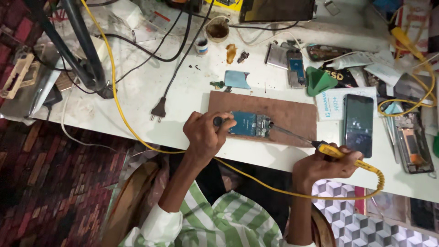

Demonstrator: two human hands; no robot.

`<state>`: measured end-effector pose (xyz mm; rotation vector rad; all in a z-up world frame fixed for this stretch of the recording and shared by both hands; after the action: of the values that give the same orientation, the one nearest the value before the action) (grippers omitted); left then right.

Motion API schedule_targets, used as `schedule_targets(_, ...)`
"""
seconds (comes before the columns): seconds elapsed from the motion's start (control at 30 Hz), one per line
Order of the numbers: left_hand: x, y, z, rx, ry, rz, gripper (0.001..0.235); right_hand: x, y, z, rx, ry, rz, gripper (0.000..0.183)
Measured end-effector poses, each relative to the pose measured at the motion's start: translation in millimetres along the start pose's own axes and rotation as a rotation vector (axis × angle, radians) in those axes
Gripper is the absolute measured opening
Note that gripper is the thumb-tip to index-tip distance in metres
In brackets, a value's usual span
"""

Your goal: The person uses a soldering iron and solder wire to work on a small blue circuit board placed on a wooden block. They repeatedly apply the soldering iron to specific points on the board while feeding solder with the other hand.

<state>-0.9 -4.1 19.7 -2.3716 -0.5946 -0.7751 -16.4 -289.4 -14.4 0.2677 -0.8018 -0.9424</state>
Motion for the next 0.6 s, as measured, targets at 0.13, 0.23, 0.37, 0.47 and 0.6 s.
schedule_targets(0.13, 2.0, 1.0, -0.9, 0.02, 0.041, -0.029, 0.029, -0.9, -0.4, 1.5, -0.018, -0.002, -0.11, 0.038)
schedule_targets(0.23, -0.1, 0.8, -1.1, 0.045, 0.042, -0.018, 0.029, -5.8, 0.2, 8.1, -0.066, -0.01, -0.104, 0.038)
schedule_targets(0.37, 1.2, 2.7, 0.4, 0.06, 0.1, -0.046, 0.034, -10.1, 5.6, 15.2, -0.119, -0.002, -0.028, 0.035)
schedule_targets(0.47, -0.2, 3.8, 1.2, 0.057, 0.117, -0.055, 0.037, -8.9, 9.6, 16.2, -0.182, -0.037, 0.012, 0.037)
schedule_targets(0.6, -2.4, 5.3, 2.3, 0.035, 0.108, -0.033, 0.039, -5.7, 13.0, 14.4, -0.267, -0.102, 0.084, 0.041)
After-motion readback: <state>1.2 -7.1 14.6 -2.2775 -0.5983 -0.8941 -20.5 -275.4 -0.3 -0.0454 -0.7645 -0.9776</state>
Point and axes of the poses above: each hand's wrist, its own x-axis towards the middle knuckle, its own y-axis out of the palm, z = x × y, the point moved 2 cm from there along x, towards the middle knuckle, and after that the axes turned 14 degrees about -y, right-handed, at the moved point
